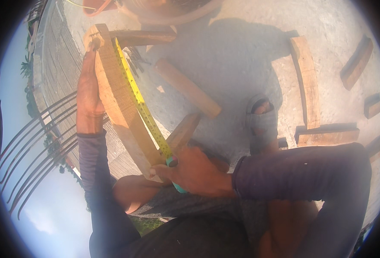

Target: The person measures and aligns wooden planks, then hammers nails to join them into a rectangular frame. They position the assembled frame around vertical metal rods on the rooftop.

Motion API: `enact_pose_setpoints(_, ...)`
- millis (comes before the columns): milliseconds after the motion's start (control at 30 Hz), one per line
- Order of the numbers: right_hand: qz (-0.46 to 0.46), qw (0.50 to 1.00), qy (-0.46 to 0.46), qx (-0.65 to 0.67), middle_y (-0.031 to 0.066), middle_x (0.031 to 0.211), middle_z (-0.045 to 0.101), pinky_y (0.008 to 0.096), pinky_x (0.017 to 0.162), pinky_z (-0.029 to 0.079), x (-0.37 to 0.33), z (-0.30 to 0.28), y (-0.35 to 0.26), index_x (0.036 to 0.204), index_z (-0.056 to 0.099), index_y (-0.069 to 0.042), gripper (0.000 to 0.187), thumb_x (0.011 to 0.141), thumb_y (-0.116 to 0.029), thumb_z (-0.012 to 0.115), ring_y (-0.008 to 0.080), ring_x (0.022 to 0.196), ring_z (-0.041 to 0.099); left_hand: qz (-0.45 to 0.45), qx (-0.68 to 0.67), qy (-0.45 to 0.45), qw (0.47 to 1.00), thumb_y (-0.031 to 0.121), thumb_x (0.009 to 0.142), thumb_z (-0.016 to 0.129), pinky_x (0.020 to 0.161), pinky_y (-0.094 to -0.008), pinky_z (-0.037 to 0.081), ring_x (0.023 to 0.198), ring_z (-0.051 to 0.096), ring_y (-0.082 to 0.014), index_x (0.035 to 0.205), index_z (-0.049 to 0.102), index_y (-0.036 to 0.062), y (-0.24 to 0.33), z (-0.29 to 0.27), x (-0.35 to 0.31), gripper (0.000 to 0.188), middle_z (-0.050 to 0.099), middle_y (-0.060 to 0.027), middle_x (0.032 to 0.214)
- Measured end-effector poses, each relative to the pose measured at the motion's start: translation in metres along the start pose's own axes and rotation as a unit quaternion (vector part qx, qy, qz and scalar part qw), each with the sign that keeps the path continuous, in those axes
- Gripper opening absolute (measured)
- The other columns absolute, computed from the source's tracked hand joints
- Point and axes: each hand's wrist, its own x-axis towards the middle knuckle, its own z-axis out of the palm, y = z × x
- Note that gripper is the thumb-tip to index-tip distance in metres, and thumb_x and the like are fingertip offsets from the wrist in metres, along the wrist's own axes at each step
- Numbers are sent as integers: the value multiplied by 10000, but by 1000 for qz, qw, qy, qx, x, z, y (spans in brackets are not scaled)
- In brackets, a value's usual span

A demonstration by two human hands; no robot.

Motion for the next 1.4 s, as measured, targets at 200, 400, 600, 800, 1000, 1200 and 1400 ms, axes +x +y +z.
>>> enact_pose_setpoints(200, -18, 1000, 15, 19, 86, 693, 659, 370, 608, 527, -6, 4, 4, 1039, 739, 60, 535, 921, -451, 843, 146, 628, 621, 2, 17, -12, 1000, 406, 1120, 560, 892, -295, 610, 1053, 704, -134, 1481, 537, 57, -1, -1, -7, 502, 698, -76, 1260)
enact_pose_setpoints(400, 5, 999, 39, 28, 71, 788, 691, 326, 693, 534, -21, -13, 25, 1141, 758, 5, 469, 945, -416, 827, 107, 779, 644, 1, 4, -16, 1000, 394, 1132, 520, 852, -294, 624, 1015, 702, -138, 1480, 527, 58, -4, 4, -6, 484, 690, -96, 1307)
enact_pose_setpoints(600, 75, 990, 107, 50, 113, 970, 760, 371, 806, 549, -55, -69, 44, 1216, 741, -1, 458, 958, -375, 796, 192, 910, 692, -13, 25, -7, 1000, 374, 1126, 530, 768, -293, 629, 982, 715, -157, 1470, 520, 44, -5, -5, -2, 476, 697, -115, 1281)
enact_pose_setpoints(800, -75, 971, 150, -168, 140, 1057, 753, 394, 877, 559, -47, -99, 25, 1204, 777, -67, 450, 934, -424, 814, 249, 993, 703, -6, -60, -103, 993, 343, 1107, 571, 690, -300, 662, 930, 750, -194, 1501, 457, 61, -4, -6, 3, 498, 712, -176, 1203)
enact_pose_setpoints(1000, -112, 964, 89, -225, 173, 1092, 755, 410, 929, 549, -18, -131, -12, 1252, 779, -120, 458, 936, -452, 798, 288, 1028, 705, 15, -71, -67, 995, 388, 1045, 695, 667, -340, 679, 884, 745, -209, 1602, 354, 89, 0, 3, 1, 719, 670, -158, 1127)
enact_pose_setpoints(1200, -77, 956, 97, -265, 180, 1103, 758, 408, 954, 545, 4, -152, -22, 1259, 781, -104, 478, 935, -456, 794, 298, 1037, 713, 55, -73, -68, 994, 453, 985, 770, 700, -343, 700, 941, 723, -191, 1635, 309, 91, -8, 2, 3, 875, 637, -123, 1238)
enact_pose_setpoints(1400, -121, 909, 122, -381, 124, 919, 762, 379, 790, 567, 6, -151, -35, 1180, 818, -117, 417, 947, -461, 784, 255, 798, 709, 35, -72, -17, 997, 523, 914, 829, 715, -411, 695, 1019, 707, -218, 1682, 184, 43, -12, 3, 4, 1111, 635, -141, 1290)
